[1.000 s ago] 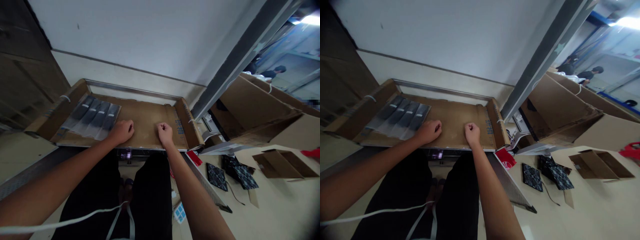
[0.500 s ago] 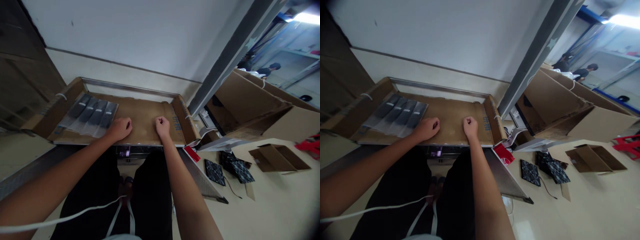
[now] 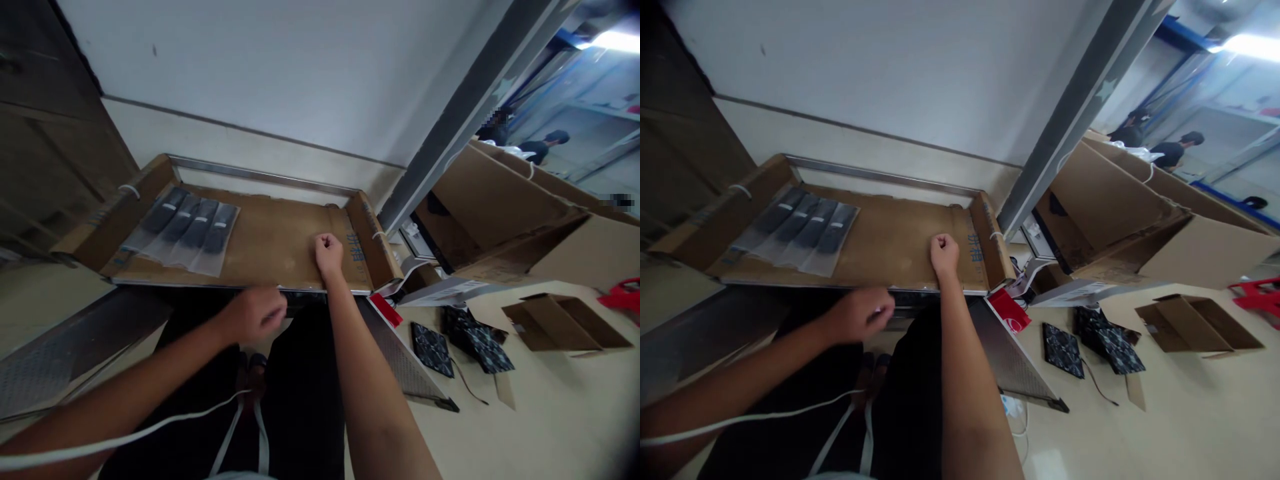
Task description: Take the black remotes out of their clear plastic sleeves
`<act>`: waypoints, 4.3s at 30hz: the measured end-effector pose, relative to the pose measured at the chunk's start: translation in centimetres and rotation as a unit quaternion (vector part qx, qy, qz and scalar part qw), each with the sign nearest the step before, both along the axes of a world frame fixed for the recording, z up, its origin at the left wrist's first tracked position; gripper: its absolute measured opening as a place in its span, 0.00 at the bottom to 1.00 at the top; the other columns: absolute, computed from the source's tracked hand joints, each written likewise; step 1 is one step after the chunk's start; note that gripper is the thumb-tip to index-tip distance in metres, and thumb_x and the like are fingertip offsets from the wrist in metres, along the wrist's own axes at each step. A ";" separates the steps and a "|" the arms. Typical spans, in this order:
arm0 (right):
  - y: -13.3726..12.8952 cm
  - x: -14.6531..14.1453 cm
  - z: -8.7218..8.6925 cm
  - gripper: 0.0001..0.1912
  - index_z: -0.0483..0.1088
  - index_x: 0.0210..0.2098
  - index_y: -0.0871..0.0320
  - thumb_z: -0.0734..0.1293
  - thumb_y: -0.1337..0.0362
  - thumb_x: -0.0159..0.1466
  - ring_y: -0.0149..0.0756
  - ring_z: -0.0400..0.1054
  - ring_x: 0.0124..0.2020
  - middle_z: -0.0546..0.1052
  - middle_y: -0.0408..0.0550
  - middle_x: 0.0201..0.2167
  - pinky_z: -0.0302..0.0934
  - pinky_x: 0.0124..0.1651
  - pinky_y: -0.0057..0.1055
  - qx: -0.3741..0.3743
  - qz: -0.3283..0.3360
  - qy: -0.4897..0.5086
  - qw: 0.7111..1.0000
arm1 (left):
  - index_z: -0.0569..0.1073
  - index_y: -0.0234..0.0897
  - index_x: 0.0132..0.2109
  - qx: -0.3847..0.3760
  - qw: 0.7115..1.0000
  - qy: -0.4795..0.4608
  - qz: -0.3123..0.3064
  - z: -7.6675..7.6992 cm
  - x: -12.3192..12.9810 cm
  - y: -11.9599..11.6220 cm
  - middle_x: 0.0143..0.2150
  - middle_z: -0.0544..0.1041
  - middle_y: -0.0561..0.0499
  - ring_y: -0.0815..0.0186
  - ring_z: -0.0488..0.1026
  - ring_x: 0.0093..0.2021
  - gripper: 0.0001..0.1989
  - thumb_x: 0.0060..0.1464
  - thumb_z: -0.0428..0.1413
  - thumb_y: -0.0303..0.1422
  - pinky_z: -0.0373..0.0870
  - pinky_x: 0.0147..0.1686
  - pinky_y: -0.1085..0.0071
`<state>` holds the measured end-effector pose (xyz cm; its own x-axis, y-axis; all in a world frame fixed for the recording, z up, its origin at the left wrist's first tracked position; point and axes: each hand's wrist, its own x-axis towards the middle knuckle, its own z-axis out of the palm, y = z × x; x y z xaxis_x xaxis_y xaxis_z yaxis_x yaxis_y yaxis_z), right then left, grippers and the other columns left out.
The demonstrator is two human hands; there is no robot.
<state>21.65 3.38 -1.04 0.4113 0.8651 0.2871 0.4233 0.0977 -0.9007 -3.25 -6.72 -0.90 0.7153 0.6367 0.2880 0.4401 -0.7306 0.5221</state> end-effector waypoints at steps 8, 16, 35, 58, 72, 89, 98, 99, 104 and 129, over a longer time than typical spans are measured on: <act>0.1 0.1 -0.1 0.12 0.70 0.28 0.58 0.61 0.57 0.55 0.33 0.61 0.27 0.69 0.42 0.23 0.56 0.34 0.29 0.006 0.002 0.008 1.000 | 0.60 0.31 0.66 -0.214 0.932 0.177 0.233 -13.6 -2.2 -1.0 0.64 0.68 0.32 0.48 0.66 0.65 0.27 0.62 0.48 0.35 0.62 0.61 0.54; -0.1 0.2 -0.3 0.12 0.71 0.29 0.59 0.62 0.56 0.57 0.33 0.61 0.27 0.70 0.41 0.24 0.57 0.35 0.29 0.005 -0.005 0.014 1.000 | 0.61 0.32 0.65 -0.238 0.930 0.104 0.261 -17.6 -2.0 1.3 0.61 0.71 0.35 0.52 0.69 0.62 0.28 0.59 0.50 0.35 0.63 0.61 0.57; 0.2 0.3 -0.5 0.12 0.71 0.29 0.59 0.62 0.56 0.56 0.33 0.61 0.27 0.69 0.40 0.23 0.55 0.33 0.28 0.012 -0.014 0.025 1.000 | 0.75 0.42 0.42 -0.115 0.927 -0.005 0.356 -7.6 -7.6 -4.2 0.42 0.82 0.48 0.58 0.80 0.41 0.13 0.62 0.48 0.41 0.74 0.44 0.65; 0.3 0.5 -0.7 0.13 0.72 0.30 0.59 0.63 0.56 0.55 0.33 0.62 0.27 0.70 0.41 0.24 0.55 0.34 0.29 0.025 -0.029 0.056 0.998 | 0.76 0.39 0.50 0.112 0.932 0.074 0.338 1.5 -12.1 9.2 0.60 0.71 0.43 0.53 0.66 0.61 0.19 0.63 0.46 0.42 0.59 0.63 0.55; 0.3 0.5 -0.9 0.13 0.72 0.29 0.60 0.64 0.56 0.55 0.32 0.61 0.27 0.69 0.40 0.23 0.55 0.34 0.28 0.040 -0.027 0.084 0.995 | 0.74 0.43 0.55 0.112 0.937 0.073 0.321 1.3 -12.4 9.2 0.63 0.69 0.45 0.50 0.66 0.61 0.24 0.58 0.53 0.49 0.60 0.62 0.52; 0.1 0.5 -0.7 0.13 0.72 0.29 0.60 0.63 0.56 0.55 0.33 0.63 0.28 0.71 0.42 0.24 0.57 0.35 0.28 0.045 -0.027 0.083 0.995 | 0.76 0.44 0.48 0.106 0.940 0.037 0.323 1.1 -12.5 9.4 0.60 0.72 0.47 0.52 0.67 0.60 0.20 0.58 0.53 0.50 0.60 0.63 0.53; 0.2 0.6 -0.8 0.13 0.72 0.29 0.60 0.63 0.56 0.54 0.33 0.62 0.28 0.71 0.42 0.24 0.57 0.35 0.29 0.041 -0.030 0.086 0.995 | 0.80 0.43 0.42 0.135 0.949 0.044 0.281 0.6 -13.1 9.8 0.57 0.75 0.46 0.52 0.69 0.58 0.19 0.62 0.48 0.47 0.64 0.60 0.51; 0.2 0.6 -0.8 0.13 0.72 0.29 0.60 0.63 0.56 0.54 0.33 0.62 0.28 0.70 0.42 0.23 0.57 0.35 0.29 0.039 -0.030 0.086 0.995 | 0.80 0.44 0.42 0.138 0.954 0.046 0.264 0.5 -13.3 9.9 0.56 0.75 0.47 0.52 0.69 0.59 0.18 0.62 0.49 0.46 0.64 0.60 0.51; 0.2 0.5 -0.7 0.13 0.72 0.29 0.59 0.64 0.56 0.54 0.33 0.60 0.27 0.69 0.41 0.23 0.56 0.35 0.29 0.034 -0.028 0.085 0.995 | 0.81 0.45 0.43 0.143 0.959 0.036 0.240 0.3 -13.5 9.9 0.55 0.77 0.47 0.54 0.69 0.58 0.17 0.62 0.50 0.43 0.65 0.60 0.53; 0.1 0.6 -0.8 0.14 0.72 0.29 0.60 0.64 0.54 0.54 0.33 0.60 0.28 0.69 0.40 0.23 0.57 0.36 0.29 0.036 -0.024 0.074 0.996 | 0.78 0.44 0.47 0.109 0.954 0.057 0.274 0.9 -12.6 9.3 0.55 0.78 0.48 0.52 0.64 0.62 0.16 0.58 0.51 0.41 0.61 0.61 0.51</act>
<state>22.21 3.47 -1.82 0.4941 0.8229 0.2804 0.2917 0.1470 -0.9452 -15.83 2.54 0.03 0.3263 0.8581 0.3964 0.8324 -0.4596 0.3097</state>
